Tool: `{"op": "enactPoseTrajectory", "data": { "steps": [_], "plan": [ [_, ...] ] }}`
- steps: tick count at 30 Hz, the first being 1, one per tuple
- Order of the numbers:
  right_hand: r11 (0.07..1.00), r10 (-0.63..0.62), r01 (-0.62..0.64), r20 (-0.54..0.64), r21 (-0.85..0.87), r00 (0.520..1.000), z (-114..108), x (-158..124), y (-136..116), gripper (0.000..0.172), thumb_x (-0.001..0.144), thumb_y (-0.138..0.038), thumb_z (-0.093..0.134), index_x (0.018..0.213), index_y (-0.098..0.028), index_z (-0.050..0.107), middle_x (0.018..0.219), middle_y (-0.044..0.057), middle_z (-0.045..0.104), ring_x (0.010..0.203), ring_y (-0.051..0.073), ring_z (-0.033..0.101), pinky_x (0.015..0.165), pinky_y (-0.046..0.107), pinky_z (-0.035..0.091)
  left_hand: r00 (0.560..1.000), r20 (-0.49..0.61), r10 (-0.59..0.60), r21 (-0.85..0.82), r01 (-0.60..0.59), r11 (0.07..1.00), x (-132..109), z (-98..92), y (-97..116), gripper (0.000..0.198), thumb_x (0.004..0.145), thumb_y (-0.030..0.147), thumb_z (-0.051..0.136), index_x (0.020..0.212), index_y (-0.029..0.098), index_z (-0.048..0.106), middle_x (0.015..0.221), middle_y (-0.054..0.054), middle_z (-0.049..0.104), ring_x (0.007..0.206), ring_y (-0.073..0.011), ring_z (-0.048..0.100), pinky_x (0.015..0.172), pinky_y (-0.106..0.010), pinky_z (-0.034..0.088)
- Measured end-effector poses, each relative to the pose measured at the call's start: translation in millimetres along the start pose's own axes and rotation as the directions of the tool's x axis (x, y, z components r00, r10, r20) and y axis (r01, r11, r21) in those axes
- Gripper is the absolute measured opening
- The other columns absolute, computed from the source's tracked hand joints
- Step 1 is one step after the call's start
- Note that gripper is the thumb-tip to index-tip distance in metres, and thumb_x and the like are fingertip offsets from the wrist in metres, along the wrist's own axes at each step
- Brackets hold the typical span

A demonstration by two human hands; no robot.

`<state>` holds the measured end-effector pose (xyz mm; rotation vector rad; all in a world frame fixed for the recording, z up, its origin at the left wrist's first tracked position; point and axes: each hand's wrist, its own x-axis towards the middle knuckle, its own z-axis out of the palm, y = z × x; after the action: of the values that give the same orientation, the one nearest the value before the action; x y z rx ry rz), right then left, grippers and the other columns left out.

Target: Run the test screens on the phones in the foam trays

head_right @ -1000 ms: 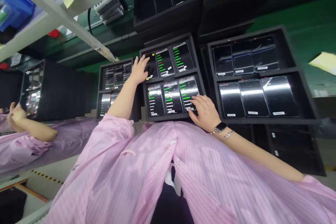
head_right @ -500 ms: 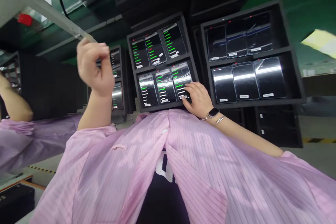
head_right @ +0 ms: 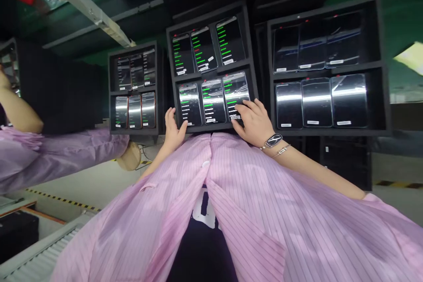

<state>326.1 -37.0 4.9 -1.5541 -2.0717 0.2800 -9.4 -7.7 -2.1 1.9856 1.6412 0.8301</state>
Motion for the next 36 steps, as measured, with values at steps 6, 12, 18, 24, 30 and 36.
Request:
{"op": "enactPoseTrajectory", "data": {
  "steps": [6, 12, 18, 24, 30, 36],
  "plan": [
    [0.985, -0.165, 0.157, 0.13, 0.071, 0.978, 4, 15, -26, 0.043, 0.104, -0.041, 0.051, 0.137, -0.015, 0.06, 0.143, 0.014, 0.068, 0.145, 0.036, 0.054, 0.128, 0.067, 0.028, 0.996, 0.085, 0.0, -0.02, 0.002, 1.0, 2, 0.6, -6, 0.075, 0.101, 0.071, 0.049, 0.156, 0.021, 0.042, 0.155, -0.02, 0.054, 0.145, -0.0315, 0.055, 0.123, -0.05, 0.045],
    [0.985, -0.153, 0.129, 0.232, 0.114, 0.961, 13, 26, -40, 0.052, 0.104, -0.045, 0.05, 0.142, -0.01, 0.057, 0.141, 0.02, 0.068, 0.146, 0.04, 0.052, 0.128, 0.072, 0.024, 0.981, 0.191, -0.034, 0.1, 0.015, 0.995, 7, -8.2, 2, 0.075, 0.1, 0.071, 0.051, 0.155, 0.02, 0.047, 0.16, -0.021, 0.049, 0.148, -0.0354, 0.052, 0.118, -0.052, 0.048],
    [0.994, 0.018, -0.029, 0.093, 0.108, 0.995, -9, 19, -12, 0.052, 0.099, -0.049, 0.055, 0.14, -0.016, 0.057, 0.146, 0.02, 0.063, 0.148, 0.041, 0.048, 0.126, 0.073, 0.025, 0.931, 0.353, -0.091, 0.28, -0.012, 0.96, 17, -19.3, 13, 0.07, 0.098, 0.067, 0.06, 0.155, 0.027, 0.054, 0.167, -0.021, 0.041, 0.147, -0.0433, 0.051, 0.119, -0.06, 0.044],
    [0.941, 0.291, -0.285, -0.007, 0.182, 0.957, -15, 2, 33, 0.067, 0.094, -0.057, 0.058, 0.148, -0.019, 0.049, 0.156, 0.023, 0.05, 0.151, 0.043, 0.043, 0.124, 0.071, 0.034, 0.948, 0.307, -0.086, 0.047, 0.075, 0.996, 9, -22.3, 8, 0.082, 0.102, 0.067, 0.053, 0.167, 0.024, 0.028, 0.17, -0.018, 0.038, 0.158, -0.0332, 0.041, 0.128, -0.054, 0.037],
    [0.786, 0.515, -0.529, 0.133, 0.321, 0.846, -2, -9, 29, 0.087, 0.088, -0.06, 0.062, 0.16, -0.02, 0.034, 0.163, 0.022, 0.045, 0.151, 0.039, 0.046, 0.125, 0.064, 0.037, 0.941, 0.307, -0.142, -0.074, 0.172, 0.982, 2, -18.9, 10, 0.085, 0.1, 0.064, 0.059, 0.166, 0.023, 0.025, 0.174, -0.018, 0.032, 0.162, -0.0317, 0.033, 0.134, -0.053, 0.028],
    [0.564, 0.655, -0.685, 0.256, 0.46, 0.711, -12, 10, 8, 0.071, 0.093, -0.048, 0.061, 0.154, -0.014, 0.048, 0.149, 0.021, 0.061, 0.138, 0.034, 0.059, 0.124, 0.054, 0.04, 0.895, 0.331, -0.299, -0.296, 0.399, 0.868, 3, -11.9, 24, 0.097, 0.097, 0.063, 0.064, 0.17, 0.028, 0.01, 0.18, -0.014, 0.014, 0.167, -0.0294, 0.02, 0.137, -0.05, 0.019]
  ]
}}
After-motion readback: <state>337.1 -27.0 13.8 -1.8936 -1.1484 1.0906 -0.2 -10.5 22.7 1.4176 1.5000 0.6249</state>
